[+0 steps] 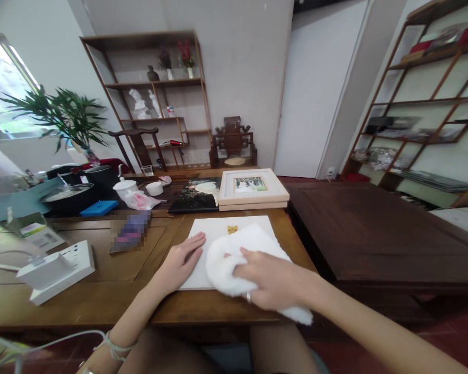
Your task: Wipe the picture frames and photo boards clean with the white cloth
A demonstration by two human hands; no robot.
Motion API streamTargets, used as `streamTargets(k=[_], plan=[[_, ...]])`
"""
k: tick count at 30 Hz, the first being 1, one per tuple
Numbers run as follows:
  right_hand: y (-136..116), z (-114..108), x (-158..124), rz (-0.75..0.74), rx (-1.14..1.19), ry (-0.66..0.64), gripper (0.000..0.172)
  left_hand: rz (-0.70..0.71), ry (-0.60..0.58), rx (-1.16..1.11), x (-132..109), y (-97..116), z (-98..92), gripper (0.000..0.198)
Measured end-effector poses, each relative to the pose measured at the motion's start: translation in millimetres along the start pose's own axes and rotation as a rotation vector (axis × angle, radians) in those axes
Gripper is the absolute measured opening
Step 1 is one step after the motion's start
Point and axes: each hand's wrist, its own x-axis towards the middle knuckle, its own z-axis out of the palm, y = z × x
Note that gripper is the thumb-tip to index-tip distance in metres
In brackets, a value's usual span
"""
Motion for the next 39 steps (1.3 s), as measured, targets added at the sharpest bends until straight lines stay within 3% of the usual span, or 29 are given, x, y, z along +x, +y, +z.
streamTargets(k=[2, 6, 11, 17, 23, 26, 29, 35, 39], plan=[[16, -2, 15, 0.092, -0.052, 0.077, 0.023, -0.004, 0.000, -0.003, 0, 0, -0.4, 0.037], [41, 0, 56, 0.118, -0.198, 0.193, 0.023, 0.000, 0.009, -0.014, -1, 0, -1.2, 0.037], [40, 5, 85, 0.075, -0.256, 0.211, 0.028, 0.004, 0.013, -0.021, -1, 1, -1.4, 0.036], [7, 20, 63, -0.116, -0.371, 0.113, 0.031, -0.010, 0.020, -0.002, 0, -2, 0.1, 0.041], [-33, 14, 16, -0.240, -0.187, 0.026, 0.025, -0.011, -0.002, -0.004, 0, -6, 1.4, 0.041], [-33, 2, 6, -0.158, -0.074, -0.028, 0.021, -0.009, 0.001, -0.021, 0, -7, 2.1, 0.040], [-14, -6, 12, 0.002, -0.029, -0.030, 0.020, -0.017, 0.003, -0.022, -1, -7, 2.1, 0.040], [30, -7, 53, 0.159, -0.243, 0.144, 0.020, -0.008, 0.005, -0.021, -1, -4, -0.2, 0.040], [37, -1, 82, 0.217, -0.298, 0.216, 0.024, -0.021, 0.011, -0.016, -1, -2, -1.1, 0.043]])
